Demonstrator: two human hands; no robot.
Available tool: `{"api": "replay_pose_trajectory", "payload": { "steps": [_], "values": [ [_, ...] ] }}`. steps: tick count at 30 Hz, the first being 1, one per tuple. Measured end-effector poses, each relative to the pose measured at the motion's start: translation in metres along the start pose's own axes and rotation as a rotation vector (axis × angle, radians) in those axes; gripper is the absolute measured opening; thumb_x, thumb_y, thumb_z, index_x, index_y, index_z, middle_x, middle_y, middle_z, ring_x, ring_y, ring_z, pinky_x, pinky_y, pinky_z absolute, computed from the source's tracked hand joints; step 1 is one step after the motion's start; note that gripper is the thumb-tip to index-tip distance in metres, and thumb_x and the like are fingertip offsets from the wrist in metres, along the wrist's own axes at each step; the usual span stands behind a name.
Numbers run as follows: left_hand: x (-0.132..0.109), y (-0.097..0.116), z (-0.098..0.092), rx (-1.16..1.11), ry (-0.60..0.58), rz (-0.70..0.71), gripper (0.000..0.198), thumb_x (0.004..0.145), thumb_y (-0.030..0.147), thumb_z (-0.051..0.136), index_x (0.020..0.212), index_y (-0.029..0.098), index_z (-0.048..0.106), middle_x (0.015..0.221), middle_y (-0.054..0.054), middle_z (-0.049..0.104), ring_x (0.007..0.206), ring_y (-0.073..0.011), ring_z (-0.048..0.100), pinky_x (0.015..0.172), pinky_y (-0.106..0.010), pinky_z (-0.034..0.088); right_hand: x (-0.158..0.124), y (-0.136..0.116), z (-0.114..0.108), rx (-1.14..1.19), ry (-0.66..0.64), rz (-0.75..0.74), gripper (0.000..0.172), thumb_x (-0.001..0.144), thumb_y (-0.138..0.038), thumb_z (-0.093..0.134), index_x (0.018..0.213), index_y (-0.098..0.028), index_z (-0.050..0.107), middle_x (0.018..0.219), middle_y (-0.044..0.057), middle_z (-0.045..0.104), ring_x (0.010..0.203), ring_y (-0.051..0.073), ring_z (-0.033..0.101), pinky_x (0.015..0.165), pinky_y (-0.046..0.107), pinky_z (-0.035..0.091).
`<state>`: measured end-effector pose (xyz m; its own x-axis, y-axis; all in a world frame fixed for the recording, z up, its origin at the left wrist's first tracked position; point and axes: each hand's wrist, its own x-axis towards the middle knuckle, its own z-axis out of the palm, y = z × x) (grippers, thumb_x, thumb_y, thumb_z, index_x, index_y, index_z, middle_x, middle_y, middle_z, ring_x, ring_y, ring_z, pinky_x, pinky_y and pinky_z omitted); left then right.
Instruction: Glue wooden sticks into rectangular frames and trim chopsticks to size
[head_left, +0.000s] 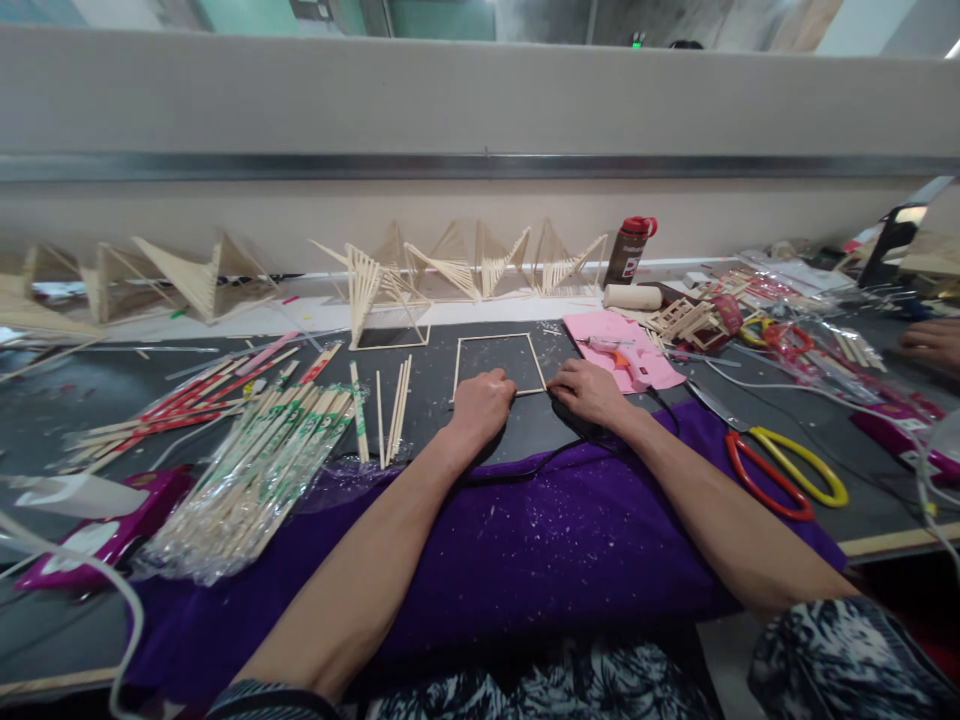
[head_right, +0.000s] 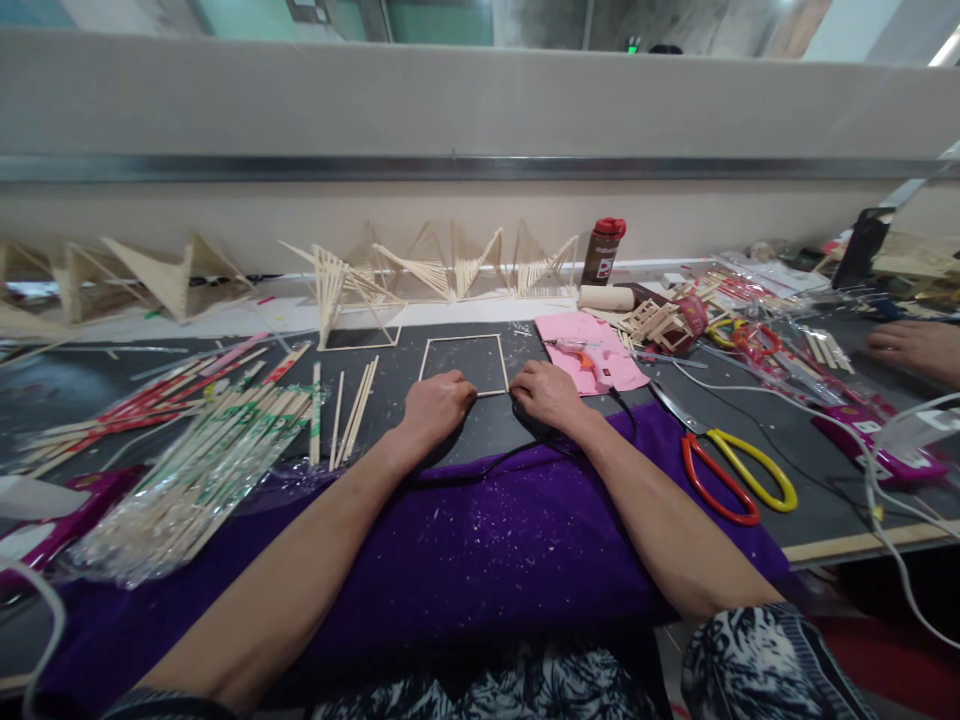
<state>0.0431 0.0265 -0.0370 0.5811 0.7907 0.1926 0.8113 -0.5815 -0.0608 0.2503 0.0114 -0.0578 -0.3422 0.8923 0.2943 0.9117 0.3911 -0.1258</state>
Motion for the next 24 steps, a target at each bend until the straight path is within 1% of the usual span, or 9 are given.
{"api": "replay_pose_trajectory", "payload": {
  "steps": [8, 13, 19, 24],
  "values": [
    [0.0007, -0.0001, 0.0034, 0.013, 0.008, 0.008, 0.031, 0.086, 0.023, 0.037, 0.085, 0.019, 0.068, 0.083, -0.008, 0.059, 0.074, -0.019, 0.057, 0.057, -0.028, 0.037, -0.0006, -0.0001, -0.0001, 0.0, 0.018, -0.012, 0.025, 0.087, -0.028, 0.045, 0.091, -0.022, 0.068, 0.087, 0.004, 0.061, 0.084, 0.015, 0.052, 0.071, 0.024, 0.036],
    [0.0011, 0.0, 0.0033, 0.028, -0.003, 0.013, 0.031, 0.086, 0.021, 0.037, 0.083, 0.017, 0.067, 0.082, -0.008, 0.059, 0.073, -0.0195, 0.058, 0.056, -0.028, 0.037, -0.0007, 0.0005, 0.001, 0.018, 0.0, -0.007, 0.024, 0.087, -0.027, 0.045, 0.09, -0.023, 0.069, 0.089, 0.004, 0.061, 0.086, 0.015, 0.053, 0.073, 0.024, 0.037],
    [0.002, 0.001, 0.0035, 0.024, -0.018, 0.02, 0.03, 0.085, 0.018, 0.037, 0.085, 0.017, 0.067, 0.085, -0.009, 0.059, 0.075, -0.0191, 0.059, 0.058, -0.028, 0.038, -0.0005, 0.0024, 0.003, 0.021, -0.002, -0.003, 0.024, 0.087, -0.027, 0.045, 0.087, -0.024, 0.069, 0.092, 0.003, 0.061, 0.086, 0.014, 0.053, 0.072, 0.023, 0.037],
    [0.0023, 0.002, 0.0047, 0.027, -0.008, 0.016, 0.03, 0.085, 0.017, 0.037, 0.085, 0.017, 0.067, 0.083, -0.009, 0.058, 0.075, -0.0186, 0.058, 0.059, -0.028, 0.039, 0.0005, 0.003, 0.0034, 0.026, -0.018, 0.003, 0.022, 0.085, -0.026, 0.047, 0.086, -0.024, 0.069, 0.092, 0.003, 0.061, 0.085, 0.014, 0.053, 0.071, 0.023, 0.038]
  ]
}}
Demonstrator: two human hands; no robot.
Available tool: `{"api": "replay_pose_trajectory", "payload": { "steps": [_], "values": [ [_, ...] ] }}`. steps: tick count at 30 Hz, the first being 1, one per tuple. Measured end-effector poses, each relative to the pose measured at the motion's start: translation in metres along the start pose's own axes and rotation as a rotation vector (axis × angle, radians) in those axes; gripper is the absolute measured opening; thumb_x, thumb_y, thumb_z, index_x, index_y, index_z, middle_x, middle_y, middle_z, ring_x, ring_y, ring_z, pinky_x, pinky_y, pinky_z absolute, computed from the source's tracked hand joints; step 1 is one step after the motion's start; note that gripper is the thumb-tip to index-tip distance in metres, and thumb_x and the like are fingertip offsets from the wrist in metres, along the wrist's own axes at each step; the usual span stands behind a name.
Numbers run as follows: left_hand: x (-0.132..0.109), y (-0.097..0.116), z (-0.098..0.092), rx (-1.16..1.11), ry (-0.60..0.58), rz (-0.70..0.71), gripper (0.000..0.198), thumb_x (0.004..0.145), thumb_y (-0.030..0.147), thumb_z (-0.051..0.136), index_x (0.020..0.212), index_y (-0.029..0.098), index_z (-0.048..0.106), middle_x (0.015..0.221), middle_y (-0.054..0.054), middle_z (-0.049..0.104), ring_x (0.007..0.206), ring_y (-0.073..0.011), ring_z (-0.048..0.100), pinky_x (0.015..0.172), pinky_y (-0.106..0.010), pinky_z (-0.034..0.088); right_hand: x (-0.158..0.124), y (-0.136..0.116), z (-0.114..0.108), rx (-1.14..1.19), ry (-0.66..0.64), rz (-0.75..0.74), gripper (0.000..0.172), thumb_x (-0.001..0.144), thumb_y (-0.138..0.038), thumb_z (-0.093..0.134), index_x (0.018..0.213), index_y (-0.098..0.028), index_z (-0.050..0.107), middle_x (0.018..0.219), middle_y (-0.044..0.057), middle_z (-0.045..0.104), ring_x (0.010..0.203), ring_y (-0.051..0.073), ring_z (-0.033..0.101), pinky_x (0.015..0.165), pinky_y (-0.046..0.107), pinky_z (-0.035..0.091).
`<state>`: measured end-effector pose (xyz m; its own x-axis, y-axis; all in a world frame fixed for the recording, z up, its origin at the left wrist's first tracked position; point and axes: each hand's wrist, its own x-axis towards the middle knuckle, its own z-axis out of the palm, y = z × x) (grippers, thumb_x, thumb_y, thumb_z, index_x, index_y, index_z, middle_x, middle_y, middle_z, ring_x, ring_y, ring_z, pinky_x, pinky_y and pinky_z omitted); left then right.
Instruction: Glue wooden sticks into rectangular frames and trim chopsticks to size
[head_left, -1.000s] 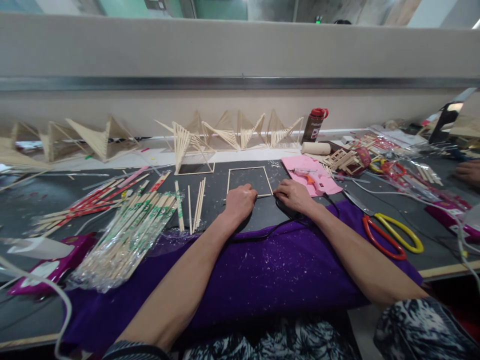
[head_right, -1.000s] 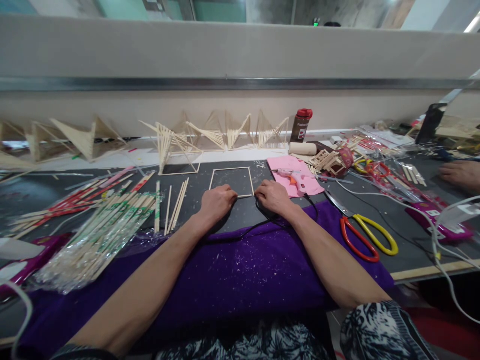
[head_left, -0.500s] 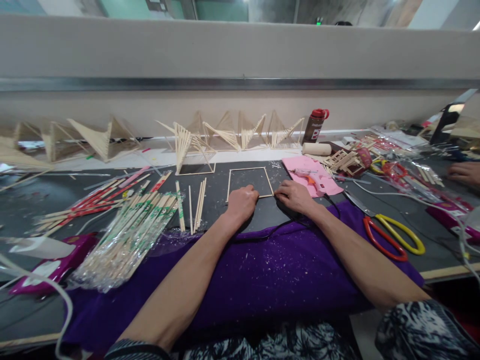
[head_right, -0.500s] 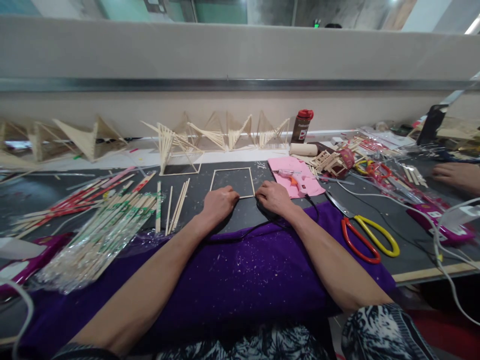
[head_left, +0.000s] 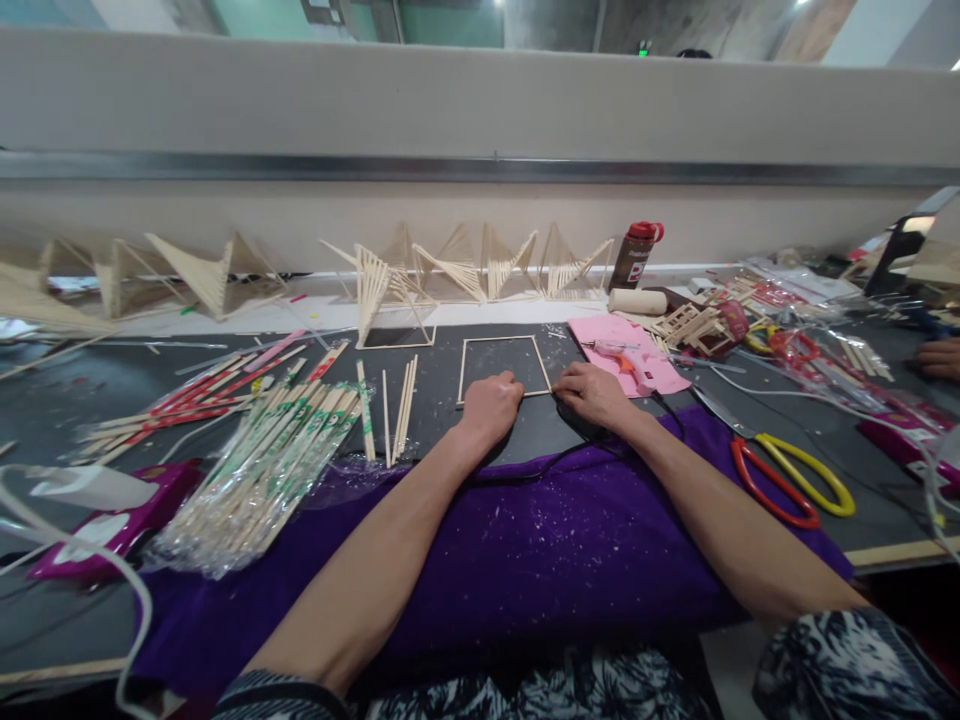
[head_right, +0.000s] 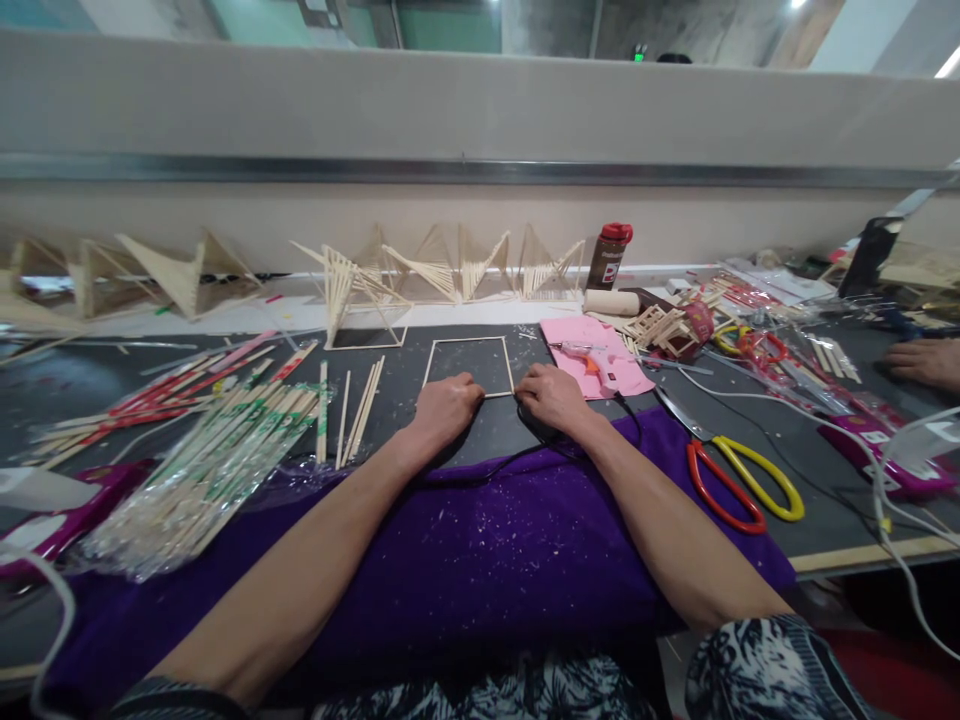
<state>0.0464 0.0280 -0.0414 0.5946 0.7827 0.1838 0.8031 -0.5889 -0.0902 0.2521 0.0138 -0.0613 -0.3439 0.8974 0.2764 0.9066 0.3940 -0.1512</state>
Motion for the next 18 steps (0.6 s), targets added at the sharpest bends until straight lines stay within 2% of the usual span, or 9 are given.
{"api": "replay_pose_trajectory", "payload": {
  "steps": [8, 18],
  "values": [
    [0.0013, 0.0, 0.0011, 0.011, -0.004, 0.033, 0.027, 0.085, 0.018, 0.039, 0.086, 0.016, 0.066, 0.083, -0.008, 0.058, 0.075, -0.0184, 0.058, 0.058, -0.027, 0.039, 0.0013, 0.0016, 0.0011, 0.018, 0.013, -0.028, 0.022, 0.086, -0.026, 0.047, 0.085, -0.024, 0.069, 0.09, 0.003, 0.061, 0.084, 0.014, 0.053, 0.072, 0.023, 0.037],
    [-0.0018, 0.0056, -0.0018, -0.055, -0.023, -0.015, 0.026, 0.085, 0.015, 0.04, 0.088, 0.014, 0.066, 0.085, -0.011, 0.058, 0.081, -0.0197, 0.059, 0.064, -0.029, 0.042, 0.0005, 0.0025, 0.0051, 0.032, 0.021, -0.034, 0.023, 0.086, -0.026, 0.047, 0.086, -0.023, 0.07, 0.089, 0.003, 0.062, 0.083, 0.014, 0.055, 0.068, 0.022, 0.038]
  ]
}}
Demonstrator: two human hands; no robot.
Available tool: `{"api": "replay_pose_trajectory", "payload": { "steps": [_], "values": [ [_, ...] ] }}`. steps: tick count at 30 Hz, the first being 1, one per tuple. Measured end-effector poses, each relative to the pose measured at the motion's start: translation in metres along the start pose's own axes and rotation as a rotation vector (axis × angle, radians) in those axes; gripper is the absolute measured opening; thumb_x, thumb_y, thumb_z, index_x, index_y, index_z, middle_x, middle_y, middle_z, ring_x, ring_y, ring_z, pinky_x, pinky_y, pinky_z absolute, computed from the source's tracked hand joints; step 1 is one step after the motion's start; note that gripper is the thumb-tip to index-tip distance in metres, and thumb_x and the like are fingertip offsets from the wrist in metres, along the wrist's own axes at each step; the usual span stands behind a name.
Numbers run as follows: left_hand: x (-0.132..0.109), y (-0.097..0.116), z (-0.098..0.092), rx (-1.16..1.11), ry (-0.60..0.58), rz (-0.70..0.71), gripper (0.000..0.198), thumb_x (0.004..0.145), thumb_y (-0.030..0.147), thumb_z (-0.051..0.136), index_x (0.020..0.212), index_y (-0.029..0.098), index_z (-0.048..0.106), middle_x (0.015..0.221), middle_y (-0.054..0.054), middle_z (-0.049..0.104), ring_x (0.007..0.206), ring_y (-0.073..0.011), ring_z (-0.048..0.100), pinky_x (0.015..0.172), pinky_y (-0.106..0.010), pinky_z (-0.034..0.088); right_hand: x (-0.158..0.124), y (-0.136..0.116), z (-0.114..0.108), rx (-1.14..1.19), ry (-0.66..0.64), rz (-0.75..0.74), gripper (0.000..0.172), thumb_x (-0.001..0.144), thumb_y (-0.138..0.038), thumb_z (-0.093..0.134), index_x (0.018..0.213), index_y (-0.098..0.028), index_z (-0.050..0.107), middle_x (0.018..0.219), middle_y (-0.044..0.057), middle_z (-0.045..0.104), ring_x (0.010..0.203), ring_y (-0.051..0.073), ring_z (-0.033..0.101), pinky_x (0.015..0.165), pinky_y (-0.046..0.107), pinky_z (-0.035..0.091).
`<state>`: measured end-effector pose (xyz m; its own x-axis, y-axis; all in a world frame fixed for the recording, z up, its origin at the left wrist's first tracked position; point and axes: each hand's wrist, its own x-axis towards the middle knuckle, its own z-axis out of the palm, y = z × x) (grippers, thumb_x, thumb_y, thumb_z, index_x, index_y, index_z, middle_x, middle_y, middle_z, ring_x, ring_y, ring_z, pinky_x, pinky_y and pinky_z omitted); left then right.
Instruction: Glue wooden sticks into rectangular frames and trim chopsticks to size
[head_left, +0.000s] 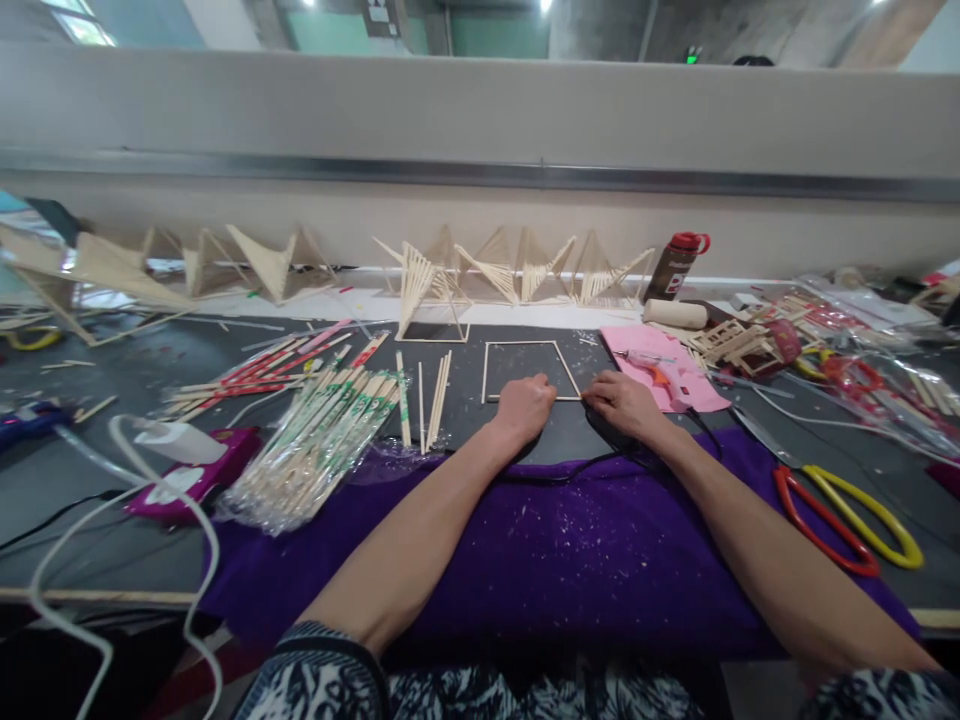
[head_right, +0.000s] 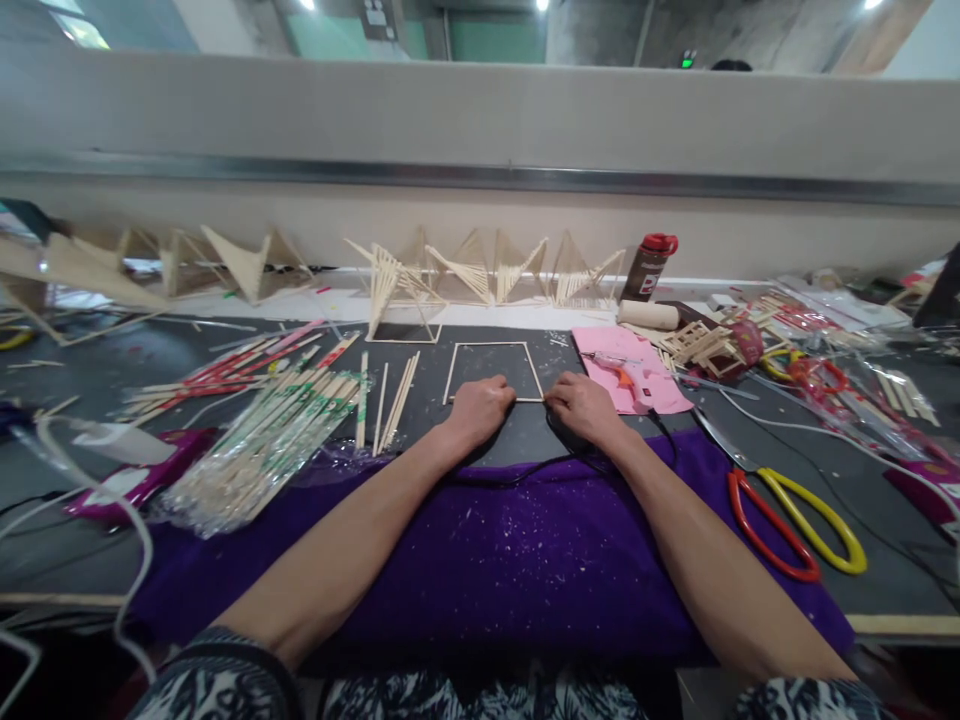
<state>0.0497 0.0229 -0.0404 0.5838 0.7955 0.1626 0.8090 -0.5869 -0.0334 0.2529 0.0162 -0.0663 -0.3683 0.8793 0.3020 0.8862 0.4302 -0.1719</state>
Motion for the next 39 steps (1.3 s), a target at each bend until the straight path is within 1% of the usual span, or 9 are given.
{"api": "replay_pose_trajectory", "payload": {
  "steps": [8, 15, 18, 20, 22, 24, 28, 33, 39],
  "values": [
    [-0.003, -0.003, 0.004, -0.015, 0.036, 0.032, 0.026, 0.084, 0.015, 0.04, 0.086, 0.012, 0.065, 0.084, -0.011, 0.058, 0.08, -0.0212, 0.06, 0.062, -0.029, 0.043, -0.001, -0.002, 0.002, -0.008, 0.028, 0.012, 0.024, 0.086, -0.025, 0.045, 0.088, -0.022, 0.069, 0.091, 0.004, 0.063, 0.084, 0.014, 0.055, 0.07, 0.023, 0.039],
    [-0.006, -0.003, -0.002, -0.047, 0.047, -0.001, 0.035, 0.088, 0.03, 0.034, 0.088, 0.014, 0.066, 0.09, -0.011, 0.061, 0.079, -0.0196, 0.06, 0.063, -0.028, 0.043, -0.001, -0.004, 0.0, -0.013, 0.019, 0.025, 0.024, 0.087, -0.025, 0.045, 0.089, -0.021, 0.069, 0.091, 0.004, 0.063, 0.085, 0.014, 0.055, 0.072, 0.023, 0.039],
    [-0.01, -0.019, -0.012, -0.072, 0.109, -0.089, 0.034, 0.088, 0.032, 0.035, 0.096, 0.02, 0.066, 0.096, -0.007, 0.063, 0.083, -0.0178, 0.06, 0.068, -0.027, 0.044, -0.001, -0.006, -0.002, -0.033, 0.001, 0.032, 0.024, 0.087, -0.024, 0.044, 0.089, -0.021, 0.069, 0.091, 0.004, 0.062, 0.085, 0.014, 0.054, 0.071, 0.022, 0.038],
    [-0.014, -0.036, -0.021, -0.071, 0.158, -0.222, 0.033, 0.087, 0.031, 0.037, 0.096, 0.023, 0.067, 0.097, -0.005, 0.065, 0.088, -0.018, 0.06, 0.074, -0.027, 0.043, -0.001, -0.007, -0.005, -0.043, -0.007, 0.04, 0.025, 0.087, -0.024, 0.044, 0.09, -0.021, 0.068, 0.091, 0.005, 0.063, 0.086, 0.014, 0.055, 0.07, 0.022, 0.038],
    [-0.019, -0.052, -0.028, -0.057, 0.155, -0.361, 0.031, 0.084, 0.029, 0.04, 0.097, 0.023, 0.068, 0.098, -0.005, 0.067, 0.089, -0.0193, 0.061, 0.077, -0.028, 0.043, -0.002, -0.008, -0.006, -0.038, -0.005, 0.047, 0.026, 0.088, -0.024, 0.042, 0.092, -0.021, 0.068, 0.092, 0.005, 0.063, 0.086, 0.014, 0.055, 0.071, 0.022, 0.038],
    [-0.024, -0.064, -0.032, -0.071, 0.125, -0.439, 0.031, 0.082, 0.029, 0.041, 0.097, 0.023, 0.068, 0.097, -0.005, 0.068, 0.09, -0.02, 0.061, 0.079, -0.028, 0.043, -0.003, -0.008, -0.007, -0.031, 0.004, 0.052, 0.027, 0.088, -0.026, 0.042, 0.095, -0.021, 0.067, 0.092, 0.004, 0.063, 0.087, 0.014, 0.056, 0.071, 0.022, 0.038],
    [-0.03, -0.071, -0.026, -0.153, 0.03, -0.444, 0.032, 0.079, 0.026, 0.043, 0.097, 0.023, 0.069, 0.099, -0.004, 0.069, 0.093, -0.0193, 0.061, 0.081, -0.026, 0.043, -0.003, -0.007, -0.006, -0.042, 0.024, 0.049, 0.026, 0.087, -0.032, 0.045, 0.099, -0.021, 0.065, 0.09, 0.004, 0.063, 0.085, 0.016, 0.056, 0.069, 0.024, 0.038],
    [-0.03, -0.072, -0.015, -0.199, 0.035, -0.47, 0.034, 0.079, 0.022, 0.042, 0.1, 0.021, 0.068, 0.099, -0.004, 0.069, 0.095, -0.0175, 0.06, 0.086, -0.025, 0.042, -0.002, -0.008, 0.001, -0.032, 0.053, 0.015, 0.027, 0.085, -0.035, 0.047, 0.1, -0.021, 0.065, 0.088, 0.004, 0.063, 0.084, 0.016, 0.055, 0.07, 0.025, 0.038],
    [-0.028, -0.076, -0.012, -0.276, 0.021, -0.503, 0.032, 0.076, 0.021, 0.046, 0.098, 0.02, 0.069, 0.093, -0.005, 0.07, 0.092, -0.0169, 0.061, 0.086, -0.024, 0.042, -0.002, -0.006, 0.006, -0.014, 0.061, 0.01, 0.027, 0.086, -0.037, 0.046, 0.099, -0.023, 0.066, 0.091, 0.004, 0.063, 0.086, 0.016, 0.055, 0.071, 0.025, 0.039]
  ]
}}
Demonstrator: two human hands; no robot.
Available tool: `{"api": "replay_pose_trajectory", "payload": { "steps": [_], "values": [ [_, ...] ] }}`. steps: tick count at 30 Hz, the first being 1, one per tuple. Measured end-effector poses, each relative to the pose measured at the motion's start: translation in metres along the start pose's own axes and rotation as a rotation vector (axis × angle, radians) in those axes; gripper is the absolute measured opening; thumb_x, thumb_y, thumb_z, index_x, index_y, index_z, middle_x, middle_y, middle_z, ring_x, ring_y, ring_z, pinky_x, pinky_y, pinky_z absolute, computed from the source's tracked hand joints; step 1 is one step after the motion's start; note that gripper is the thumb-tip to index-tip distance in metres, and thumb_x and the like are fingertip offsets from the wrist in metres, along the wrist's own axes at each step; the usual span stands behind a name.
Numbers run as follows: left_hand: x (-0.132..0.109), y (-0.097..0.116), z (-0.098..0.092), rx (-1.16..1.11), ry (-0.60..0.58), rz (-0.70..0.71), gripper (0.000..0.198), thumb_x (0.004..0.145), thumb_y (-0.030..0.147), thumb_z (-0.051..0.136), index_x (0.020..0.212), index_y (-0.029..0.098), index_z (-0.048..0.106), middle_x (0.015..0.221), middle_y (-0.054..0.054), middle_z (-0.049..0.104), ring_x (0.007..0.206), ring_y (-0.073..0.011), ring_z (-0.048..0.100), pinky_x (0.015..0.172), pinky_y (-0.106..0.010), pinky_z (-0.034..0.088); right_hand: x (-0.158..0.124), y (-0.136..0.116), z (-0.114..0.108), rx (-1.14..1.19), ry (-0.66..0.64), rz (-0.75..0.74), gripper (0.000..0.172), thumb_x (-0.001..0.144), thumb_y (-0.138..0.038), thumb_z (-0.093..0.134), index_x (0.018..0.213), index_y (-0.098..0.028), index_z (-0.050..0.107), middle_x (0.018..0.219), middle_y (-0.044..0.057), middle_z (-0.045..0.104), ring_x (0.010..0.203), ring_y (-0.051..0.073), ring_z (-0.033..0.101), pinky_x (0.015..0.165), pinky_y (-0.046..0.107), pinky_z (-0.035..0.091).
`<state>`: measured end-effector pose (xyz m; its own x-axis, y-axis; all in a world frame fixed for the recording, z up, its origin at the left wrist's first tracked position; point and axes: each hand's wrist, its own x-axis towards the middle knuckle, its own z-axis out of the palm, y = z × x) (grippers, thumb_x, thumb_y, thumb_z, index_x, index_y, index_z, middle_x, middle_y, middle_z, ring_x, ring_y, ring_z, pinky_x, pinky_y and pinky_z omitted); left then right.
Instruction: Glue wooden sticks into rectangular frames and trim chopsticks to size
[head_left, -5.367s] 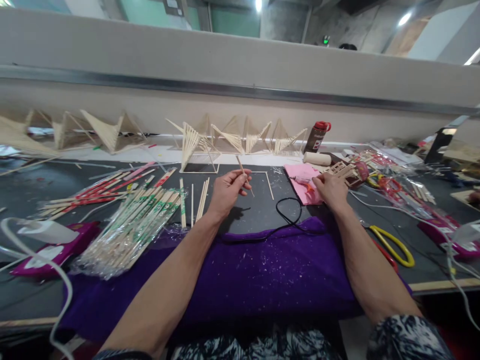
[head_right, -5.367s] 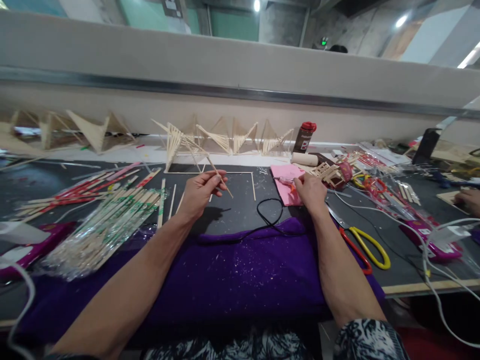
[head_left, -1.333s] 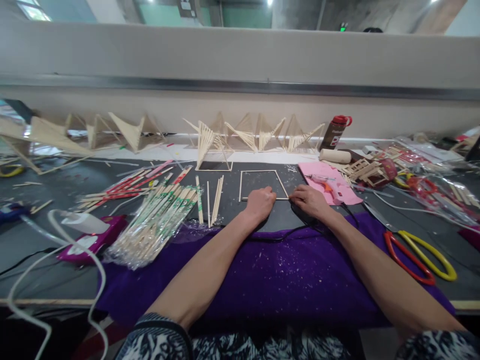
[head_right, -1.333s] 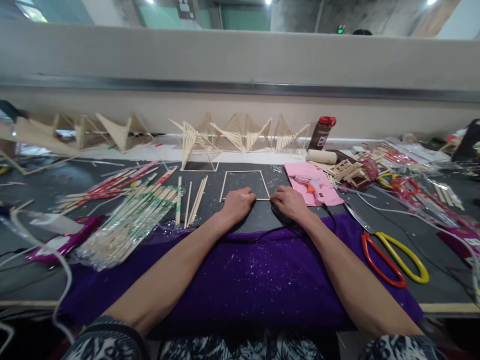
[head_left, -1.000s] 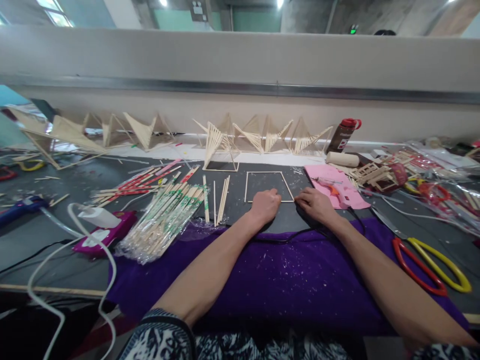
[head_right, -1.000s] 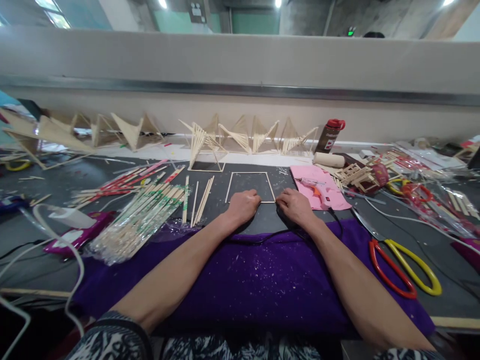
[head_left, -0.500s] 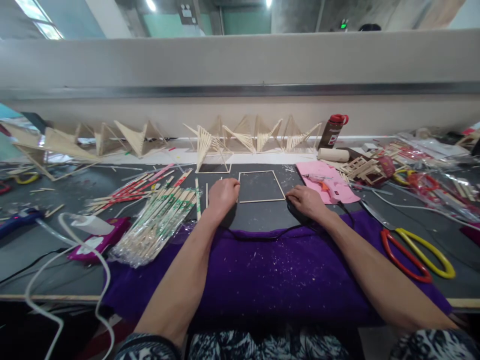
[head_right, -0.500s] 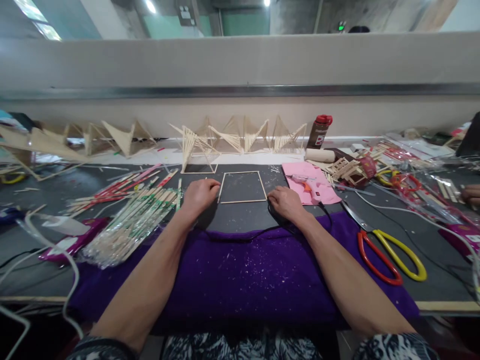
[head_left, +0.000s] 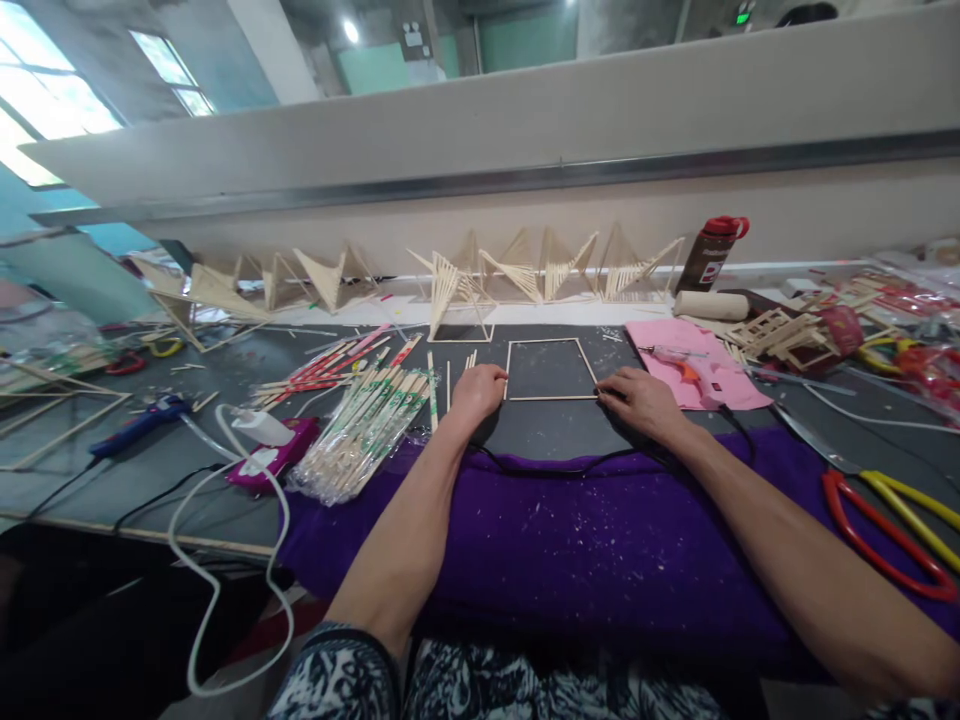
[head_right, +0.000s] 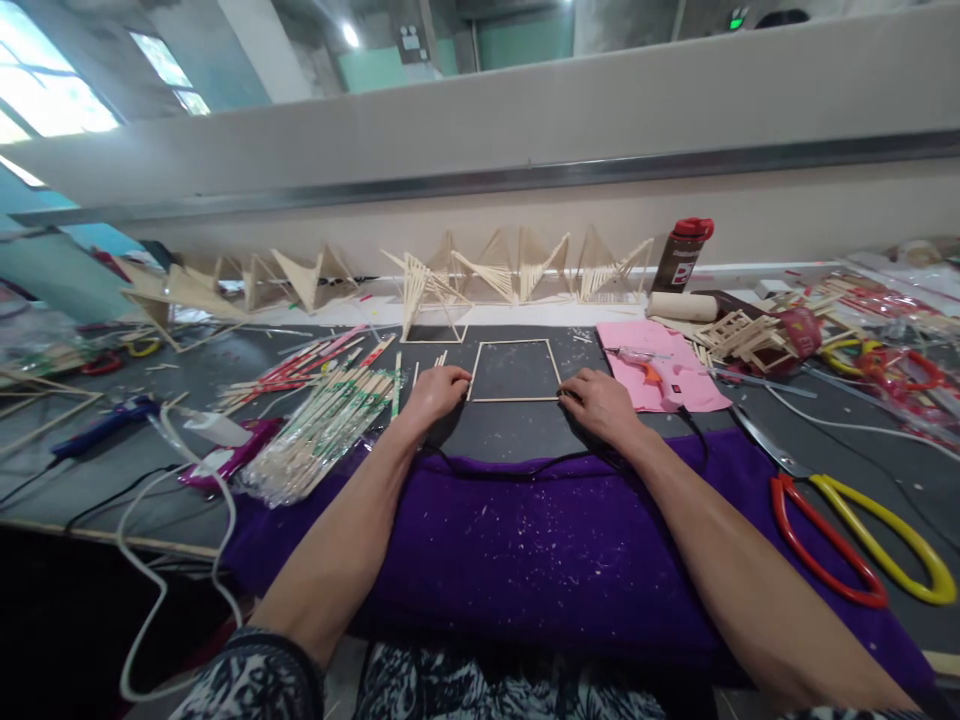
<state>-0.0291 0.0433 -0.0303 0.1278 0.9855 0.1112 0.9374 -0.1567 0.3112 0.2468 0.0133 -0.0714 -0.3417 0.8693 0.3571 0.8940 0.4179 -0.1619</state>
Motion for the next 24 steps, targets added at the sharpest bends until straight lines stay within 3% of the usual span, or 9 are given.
{"api": "replay_pose_trajectory", "payload": {
  "steps": [6, 24],
  "values": [
    [0.002, -0.003, 0.003, -0.092, -0.045, -0.034, 0.031, 0.075, 0.021, 0.048, 0.099, 0.019, 0.069, 0.084, -0.004, 0.071, 0.083, -0.0148, 0.063, 0.084, -0.024, 0.043, 0.002, 0.001, 0.0, -0.006, -0.006, -0.011, 0.026, 0.086, -0.037, 0.047, 0.095, -0.024, 0.067, 0.091, 0.003, 0.063, 0.085, 0.016, 0.055, 0.07, 0.025, 0.039],
    [-0.001, 0.007, 0.002, -0.12, -0.084, -0.067, 0.03, 0.075, 0.018, 0.05, 0.097, 0.02, 0.07, 0.081, -0.003, 0.071, 0.085, -0.0148, 0.063, 0.083, -0.023, 0.045, 0.002, -0.002, -0.002, -0.014, -0.021, 0.008, 0.025, 0.086, -0.036, 0.046, 0.094, -0.023, 0.066, 0.09, 0.004, 0.062, 0.085, 0.016, 0.055, 0.069, 0.026, 0.038]
  ]
}}
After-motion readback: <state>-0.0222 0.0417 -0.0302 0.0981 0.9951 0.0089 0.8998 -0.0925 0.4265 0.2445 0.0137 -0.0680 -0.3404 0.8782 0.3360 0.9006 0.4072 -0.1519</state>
